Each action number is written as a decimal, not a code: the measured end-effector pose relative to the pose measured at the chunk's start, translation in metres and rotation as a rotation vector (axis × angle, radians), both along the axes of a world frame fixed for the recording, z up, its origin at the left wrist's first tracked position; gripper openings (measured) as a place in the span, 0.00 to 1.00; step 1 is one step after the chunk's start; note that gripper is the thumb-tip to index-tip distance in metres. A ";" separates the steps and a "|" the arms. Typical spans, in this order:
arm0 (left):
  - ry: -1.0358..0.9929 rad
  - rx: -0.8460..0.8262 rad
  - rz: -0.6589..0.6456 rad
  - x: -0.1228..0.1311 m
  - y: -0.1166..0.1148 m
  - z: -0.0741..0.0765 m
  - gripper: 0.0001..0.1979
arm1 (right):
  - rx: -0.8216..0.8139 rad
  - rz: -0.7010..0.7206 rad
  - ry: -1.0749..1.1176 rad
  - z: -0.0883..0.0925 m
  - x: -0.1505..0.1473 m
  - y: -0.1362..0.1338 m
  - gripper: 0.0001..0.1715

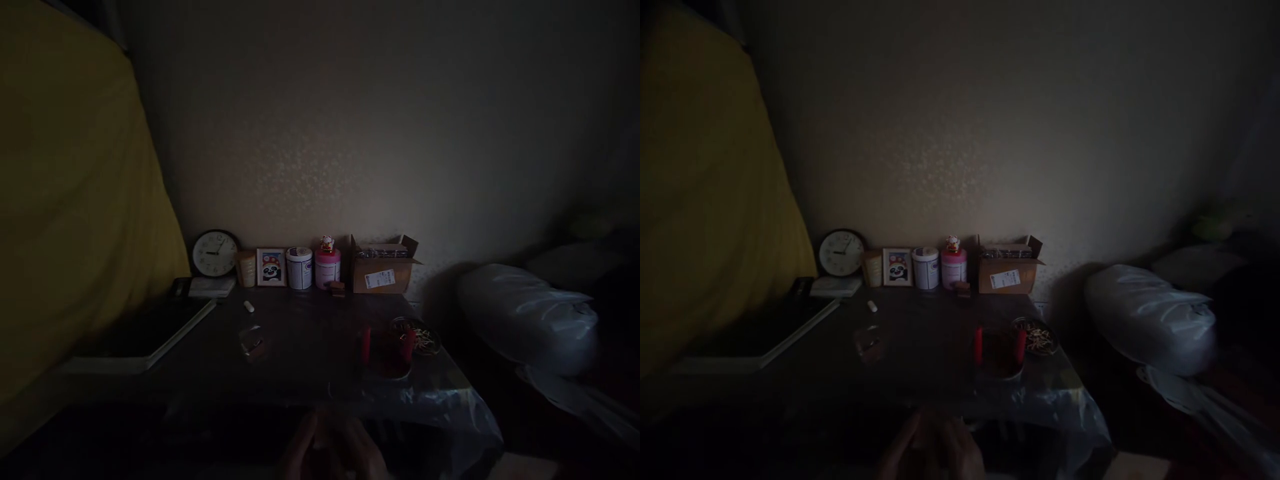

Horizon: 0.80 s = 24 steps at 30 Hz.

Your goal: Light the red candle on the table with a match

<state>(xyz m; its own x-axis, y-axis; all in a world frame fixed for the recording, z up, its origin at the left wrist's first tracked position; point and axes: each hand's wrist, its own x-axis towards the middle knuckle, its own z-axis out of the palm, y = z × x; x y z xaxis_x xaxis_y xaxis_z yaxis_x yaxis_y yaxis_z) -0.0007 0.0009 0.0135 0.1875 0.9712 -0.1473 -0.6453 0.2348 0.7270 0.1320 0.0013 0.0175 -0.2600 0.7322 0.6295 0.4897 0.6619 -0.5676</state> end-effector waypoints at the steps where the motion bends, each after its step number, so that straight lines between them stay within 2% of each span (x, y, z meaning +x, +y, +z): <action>1: -0.030 0.001 -0.018 0.001 0.001 0.000 0.16 | -0.020 0.035 -0.012 0.002 0.001 0.001 0.19; 4: -0.134 -0.001 -0.078 0.004 0.001 -0.001 0.23 | -0.075 0.089 -0.085 0.008 0.006 0.001 0.21; 7: -0.187 -0.007 -0.097 0.007 -0.001 -0.002 0.25 | -0.036 0.080 -0.161 0.011 0.008 0.000 0.22; 14: -0.270 -0.059 -0.104 0.010 -0.005 -0.005 0.18 | 0.100 0.002 -0.181 0.001 0.004 0.003 0.24; 18: -0.305 -0.010 -0.133 0.010 -0.005 -0.007 0.18 | 0.142 -0.036 -0.192 0.003 0.003 0.001 0.24; 24: -0.296 0.022 -0.175 0.014 -0.006 -0.004 0.18 | 0.105 -0.164 -0.256 0.007 0.003 -0.001 0.15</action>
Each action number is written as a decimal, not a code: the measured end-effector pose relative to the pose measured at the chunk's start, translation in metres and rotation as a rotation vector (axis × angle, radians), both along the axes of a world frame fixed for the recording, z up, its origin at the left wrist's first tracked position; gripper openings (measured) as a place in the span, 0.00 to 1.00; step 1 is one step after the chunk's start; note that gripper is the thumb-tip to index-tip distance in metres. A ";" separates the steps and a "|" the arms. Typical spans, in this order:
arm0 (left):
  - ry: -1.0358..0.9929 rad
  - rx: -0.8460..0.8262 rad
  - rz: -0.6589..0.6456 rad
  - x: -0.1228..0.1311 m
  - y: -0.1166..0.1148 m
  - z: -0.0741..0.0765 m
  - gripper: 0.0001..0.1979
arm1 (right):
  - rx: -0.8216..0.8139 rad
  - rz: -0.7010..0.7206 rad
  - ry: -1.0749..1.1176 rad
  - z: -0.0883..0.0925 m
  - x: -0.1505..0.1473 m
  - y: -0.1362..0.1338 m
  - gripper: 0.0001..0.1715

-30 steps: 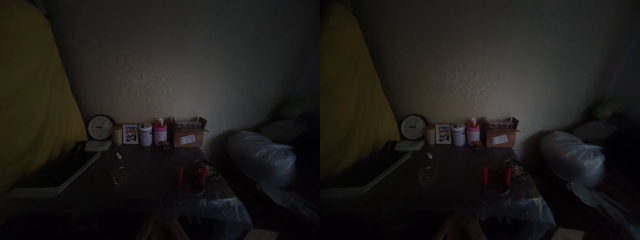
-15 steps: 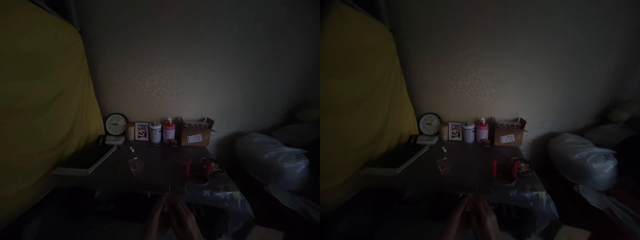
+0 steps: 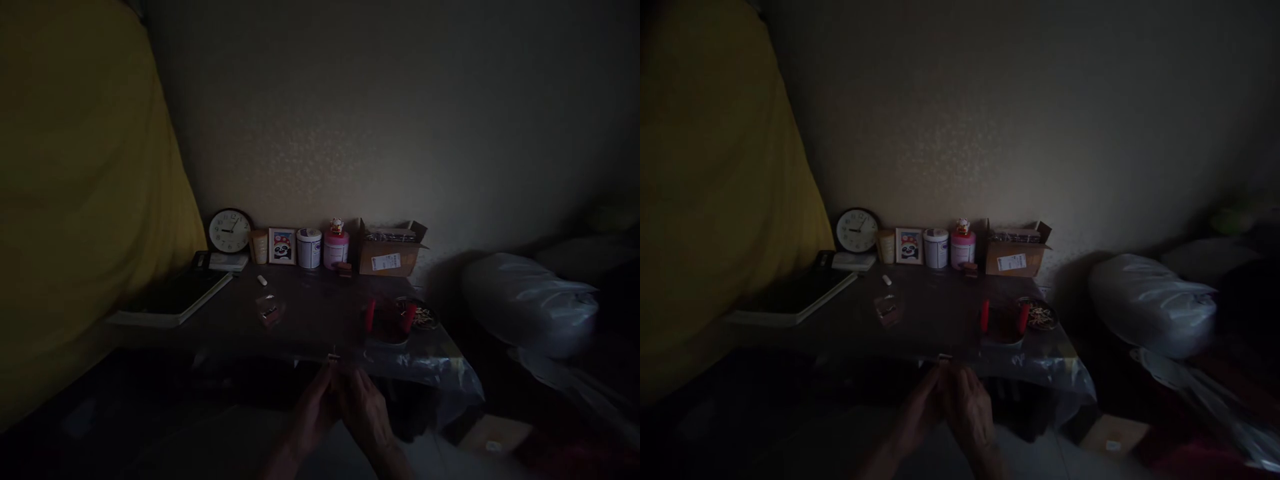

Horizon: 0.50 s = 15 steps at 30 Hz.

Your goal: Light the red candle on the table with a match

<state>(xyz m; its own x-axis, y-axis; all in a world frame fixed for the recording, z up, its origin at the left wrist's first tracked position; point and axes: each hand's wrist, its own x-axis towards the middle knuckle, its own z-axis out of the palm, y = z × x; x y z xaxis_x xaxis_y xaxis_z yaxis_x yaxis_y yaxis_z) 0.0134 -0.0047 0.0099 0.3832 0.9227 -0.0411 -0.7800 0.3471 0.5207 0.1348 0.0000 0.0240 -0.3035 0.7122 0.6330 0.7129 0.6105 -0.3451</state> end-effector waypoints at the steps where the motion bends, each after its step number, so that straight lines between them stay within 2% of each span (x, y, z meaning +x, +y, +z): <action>1: 0.005 0.006 -0.003 0.000 0.000 0.001 0.18 | -0.005 -0.015 -0.006 0.001 0.000 0.000 0.13; 3: 0.018 0.008 -0.006 0.000 0.000 0.001 0.17 | -0.030 0.003 0.001 0.003 0.001 -0.001 0.11; 8: 0.017 -0.011 -0.019 -0.006 0.002 0.002 0.17 | -0.213 0.186 0.126 0.010 0.008 0.000 0.15; 11: 0.004 -0.009 -0.044 -0.006 0.002 0.001 0.16 | -0.279 0.188 0.221 0.009 0.016 0.007 0.12; 15: 0.075 -0.118 -0.051 -0.004 0.002 -0.005 0.14 | -0.263 0.177 0.232 0.003 0.024 0.016 0.13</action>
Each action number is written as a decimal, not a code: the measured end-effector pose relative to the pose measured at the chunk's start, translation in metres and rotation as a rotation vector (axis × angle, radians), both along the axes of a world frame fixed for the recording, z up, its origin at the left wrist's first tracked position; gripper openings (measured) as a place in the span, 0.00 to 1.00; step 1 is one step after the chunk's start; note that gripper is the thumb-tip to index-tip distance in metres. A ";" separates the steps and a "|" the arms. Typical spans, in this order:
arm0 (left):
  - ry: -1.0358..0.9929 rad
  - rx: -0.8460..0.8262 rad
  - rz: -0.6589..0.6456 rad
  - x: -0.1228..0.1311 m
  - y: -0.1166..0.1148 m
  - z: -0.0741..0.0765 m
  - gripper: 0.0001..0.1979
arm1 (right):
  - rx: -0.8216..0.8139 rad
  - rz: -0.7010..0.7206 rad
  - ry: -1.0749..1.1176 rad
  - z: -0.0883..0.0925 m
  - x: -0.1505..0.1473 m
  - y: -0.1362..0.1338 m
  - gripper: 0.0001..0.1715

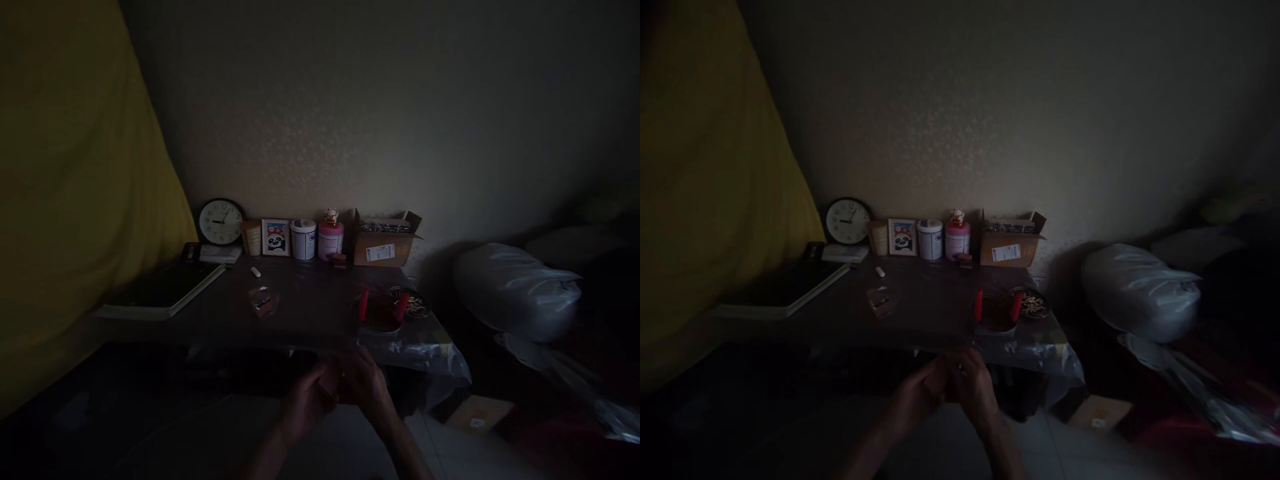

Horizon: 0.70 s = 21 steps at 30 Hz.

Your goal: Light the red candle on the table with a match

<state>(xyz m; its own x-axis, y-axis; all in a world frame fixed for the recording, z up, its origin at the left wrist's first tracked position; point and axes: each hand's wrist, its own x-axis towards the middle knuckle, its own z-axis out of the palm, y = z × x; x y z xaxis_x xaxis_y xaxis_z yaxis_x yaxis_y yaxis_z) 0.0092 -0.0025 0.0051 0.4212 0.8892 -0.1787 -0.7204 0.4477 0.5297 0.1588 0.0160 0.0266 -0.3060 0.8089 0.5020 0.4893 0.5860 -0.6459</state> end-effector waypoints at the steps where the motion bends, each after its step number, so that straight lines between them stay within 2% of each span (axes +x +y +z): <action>1: 0.025 -0.016 -0.010 0.000 0.000 -0.002 0.13 | -0.002 0.012 -0.015 -0.001 0.001 0.001 0.13; 10: 0.164 0.018 -0.001 -0.004 0.001 -0.007 0.16 | -0.070 0.095 -0.201 -0.003 0.002 -0.005 0.15; 16: 0.223 -0.020 0.008 -0.007 0.005 -0.018 0.16 | -0.073 0.098 -0.193 -0.006 0.002 -0.004 0.15; 21: 0.214 -0.009 0.017 -0.007 0.004 -0.016 0.15 | -0.087 0.106 -0.203 -0.006 0.002 -0.004 0.14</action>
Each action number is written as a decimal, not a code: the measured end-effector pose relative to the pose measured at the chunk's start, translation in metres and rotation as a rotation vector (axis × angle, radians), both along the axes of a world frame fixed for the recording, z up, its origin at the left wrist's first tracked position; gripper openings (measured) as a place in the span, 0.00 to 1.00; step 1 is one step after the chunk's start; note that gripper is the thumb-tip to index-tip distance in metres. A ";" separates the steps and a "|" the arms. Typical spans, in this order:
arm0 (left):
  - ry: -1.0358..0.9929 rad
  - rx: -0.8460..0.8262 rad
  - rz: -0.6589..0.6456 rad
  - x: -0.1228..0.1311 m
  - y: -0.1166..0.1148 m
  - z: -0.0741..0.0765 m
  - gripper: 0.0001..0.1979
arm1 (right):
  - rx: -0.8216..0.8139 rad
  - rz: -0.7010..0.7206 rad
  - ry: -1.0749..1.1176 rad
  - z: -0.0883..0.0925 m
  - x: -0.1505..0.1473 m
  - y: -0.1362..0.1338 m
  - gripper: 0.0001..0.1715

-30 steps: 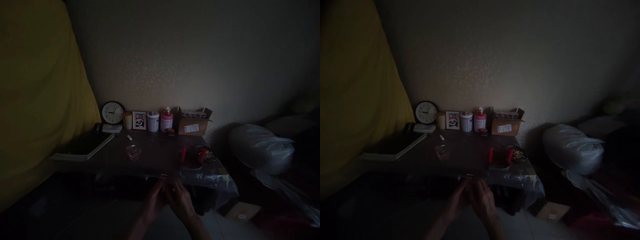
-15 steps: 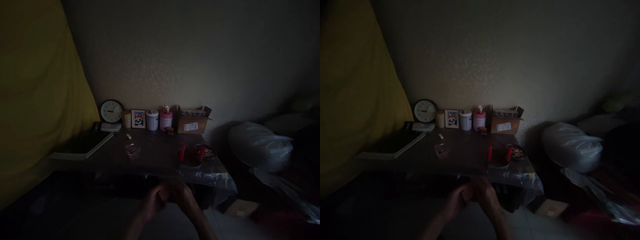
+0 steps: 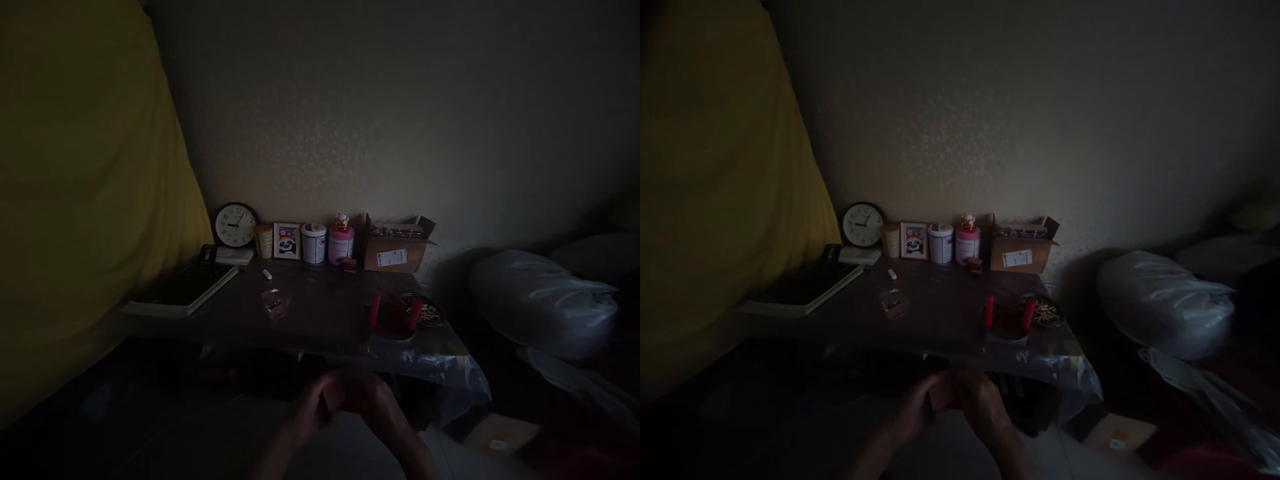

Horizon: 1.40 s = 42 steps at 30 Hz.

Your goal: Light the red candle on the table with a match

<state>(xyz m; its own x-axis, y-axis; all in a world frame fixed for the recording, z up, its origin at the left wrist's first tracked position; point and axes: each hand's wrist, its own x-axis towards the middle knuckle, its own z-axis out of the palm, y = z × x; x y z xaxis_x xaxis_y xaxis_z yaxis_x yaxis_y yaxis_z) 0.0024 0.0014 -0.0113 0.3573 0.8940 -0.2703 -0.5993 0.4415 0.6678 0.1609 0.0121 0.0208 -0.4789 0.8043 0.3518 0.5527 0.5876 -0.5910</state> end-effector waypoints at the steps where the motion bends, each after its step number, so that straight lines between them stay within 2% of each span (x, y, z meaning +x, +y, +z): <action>1: 0.006 -0.001 -0.002 0.000 -0.001 0.001 0.15 | 0.001 -0.004 -0.003 0.000 0.000 0.000 0.13; 9: 0.109 0.045 0.026 -0.003 -0.003 -0.009 0.14 | -0.028 0.030 0.026 -0.002 0.002 -0.001 0.17; 15: 0.080 0.079 0.003 -0.002 -0.001 -0.015 0.15 | -0.004 -0.018 -0.045 -0.004 0.002 -0.001 0.11; 22: 0.177 0.143 0.030 -0.002 0.000 -0.015 0.14 | 0.002 -0.007 -0.022 -0.001 0.001 -0.001 0.10; 28: 0.201 0.169 0.053 -0.001 -0.003 -0.001 0.10 | -0.034 -0.018 -0.020 -0.005 0.005 0.001 0.11; 34: 0.231 0.206 0.143 -0.001 -0.006 0.017 0.08 | -0.046 -0.072 0.170 0.000 0.009 0.005 0.12; 38: 0.242 0.224 0.225 -0.003 -0.004 0.020 0.11 | -0.068 -0.104 0.289 0.006 0.009 0.005 0.13; 42: 0.222 0.175 0.243 -0.003 -0.005 0.025 0.14 | -0.182 -0.153 0.397 0.007 0.004 0.000 0.14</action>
<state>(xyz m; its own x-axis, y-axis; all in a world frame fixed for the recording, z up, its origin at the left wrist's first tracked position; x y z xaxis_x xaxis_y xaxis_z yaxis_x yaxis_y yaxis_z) -0.0006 -0.0036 0.0140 0.0789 0.9851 -0.1528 -0.5044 0.1717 0.8462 0.1652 0.0126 0.0275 -0.2068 0.9209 0.3304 0.3347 0.3839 -0.8606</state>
